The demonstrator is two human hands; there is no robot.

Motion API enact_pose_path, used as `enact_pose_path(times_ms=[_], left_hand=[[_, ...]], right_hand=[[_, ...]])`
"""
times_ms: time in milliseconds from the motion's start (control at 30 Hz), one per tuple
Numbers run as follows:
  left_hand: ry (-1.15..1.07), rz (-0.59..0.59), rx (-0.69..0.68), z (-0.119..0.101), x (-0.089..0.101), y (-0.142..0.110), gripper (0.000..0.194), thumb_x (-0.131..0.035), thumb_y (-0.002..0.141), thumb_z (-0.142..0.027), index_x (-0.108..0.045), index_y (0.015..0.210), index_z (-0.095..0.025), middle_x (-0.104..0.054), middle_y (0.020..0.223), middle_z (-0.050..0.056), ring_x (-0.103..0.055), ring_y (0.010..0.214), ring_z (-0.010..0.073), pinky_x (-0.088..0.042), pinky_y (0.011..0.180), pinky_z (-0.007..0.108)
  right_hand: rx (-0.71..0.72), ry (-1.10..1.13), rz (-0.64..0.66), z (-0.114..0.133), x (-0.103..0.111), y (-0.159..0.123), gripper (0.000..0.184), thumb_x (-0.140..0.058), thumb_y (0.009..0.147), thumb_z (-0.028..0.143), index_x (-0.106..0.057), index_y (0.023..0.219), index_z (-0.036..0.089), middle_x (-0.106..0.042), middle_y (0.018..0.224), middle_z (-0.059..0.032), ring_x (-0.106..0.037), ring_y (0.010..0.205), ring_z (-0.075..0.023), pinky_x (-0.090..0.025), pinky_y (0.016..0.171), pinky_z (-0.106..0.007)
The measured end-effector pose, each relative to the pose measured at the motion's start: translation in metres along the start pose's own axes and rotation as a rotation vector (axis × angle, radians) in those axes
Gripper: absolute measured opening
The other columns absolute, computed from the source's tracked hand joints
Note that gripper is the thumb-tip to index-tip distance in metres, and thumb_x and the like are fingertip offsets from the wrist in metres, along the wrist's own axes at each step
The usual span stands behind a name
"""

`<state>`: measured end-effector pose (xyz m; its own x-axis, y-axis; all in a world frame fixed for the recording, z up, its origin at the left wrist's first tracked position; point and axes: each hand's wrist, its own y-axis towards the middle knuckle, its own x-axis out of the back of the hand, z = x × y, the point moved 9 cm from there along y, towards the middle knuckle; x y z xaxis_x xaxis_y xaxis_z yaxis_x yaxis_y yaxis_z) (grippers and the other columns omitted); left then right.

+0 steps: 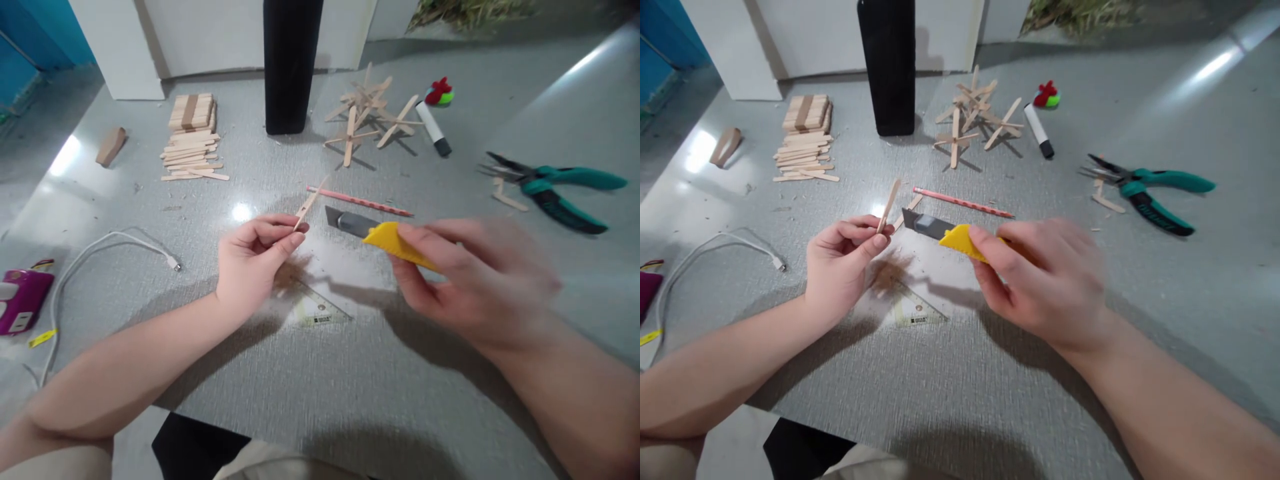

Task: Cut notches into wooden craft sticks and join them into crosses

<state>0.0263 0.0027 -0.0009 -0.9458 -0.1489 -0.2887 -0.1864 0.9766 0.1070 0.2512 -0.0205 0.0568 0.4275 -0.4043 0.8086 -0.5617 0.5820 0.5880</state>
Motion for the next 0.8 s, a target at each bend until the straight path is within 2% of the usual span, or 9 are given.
enact_pose_path(times_ms=[167,233,467,567,633,800], left_hand=[[0.01,0.005,0.012,0.0,0.0,-0.001,0.02,-0.094,0.072,-0.027,-0.075,0.073,-0.022,-0.078,0.094,0.002,-0.075,0.089,0.0148,-0.062,0.088,0.032],[0.027,0.005,0.006,0.0,0.001,-0.001,0.018,-0.094,0.072,-0.027,-0.076,0.073,-0.023,-0.078,0.094,0.002,-0.075,0.094,0.0155,-0.061,0.089,0.032],[0.061,0.01,0.009,0.003,0.001,0.0,0.017,-0.093,0.072,-0.027,-0.077,0.071,-0.024,-0.078,0.094,0.002,-0.074,0.096,0.0171,-0.06,0.09,0.034],[0.065,0.013,0.008,0.002,0.002,-0.001,0.016,-0.093,0.073,-0.027,-0.077,0.071,-0.025,-0.078,0.095,0.002,-0.074,0.095,0.0165,-0.06,0.091,0.033],[0.066,0.02,0.003,0.002,0.001,-0.001,0.015,-0.092,0.073,-0.026,-0.078,0.072,-0.025,-0.078,0.095,0.001,-0.075,0.096,0.0164,-0.06,0.091,0.033],[0.061,0.022,-0.004,0.002,0.002,0.0,0.015,-0.092,0.074,-0.024,-0.078,0.072,-0.026,-0.079,0.097,0.001,-0.074,0.094,0.0148,-0.059,0.092,0.031]], right_hand=[[0.13,-0.062,0.024,0.017,0.0,0.003,0.027,-0.067,0.09,0.022,-0.077,0.113,0.032,-0.075,0.084,-0.007,-0.063,0.067,-0.0231,-0.051,0.06,-0.038],[0.11,-0.07,0.052,0.02,0.001,0.007,0.026,-0.065,0.092,0.02,-0.079,0.108,0.034,-0.074,0.083,-0.0067,-0.062,0.066,-0.0217,-0.049,0.059,-0.036],[0.068,-0.016,-0.059,0.025,0.015,0.015,0.022,-0.069,0.089,0.013,-0.081,0.094,0.031,-0.07,0.074,-0.0051,-0.057,0.061,-0.0197,-0.043,0.056,-0.035],[0.123,-0.076,-0.098,0.029,0.017,0.011,0.023,-0.071,0.088,0.014,-0.081,0.1,0.03,-0.071,0.077,-0.0043,-0.056,0.062,-0.0183,-0.041,0.055,-0.034],[0.139,-0.106,-0.075,0.03,0.014,0.008,0.025,-0.071,0.089,0.016,-0.079,0.108,0.029,-0.072,0.081,-0.0047,-0.057,0.063,-0.0179,-0.042,0.055,-0.033],[0.011,0.002,0.053,0.024,0.005,0.008,0.03,-0.064,0.094,0.02,-0.072,0.122,0.028,-0.073,0.087,-0.0057,-0.062,0.067,-0.0203,-0.044,0.056,-0.034]])
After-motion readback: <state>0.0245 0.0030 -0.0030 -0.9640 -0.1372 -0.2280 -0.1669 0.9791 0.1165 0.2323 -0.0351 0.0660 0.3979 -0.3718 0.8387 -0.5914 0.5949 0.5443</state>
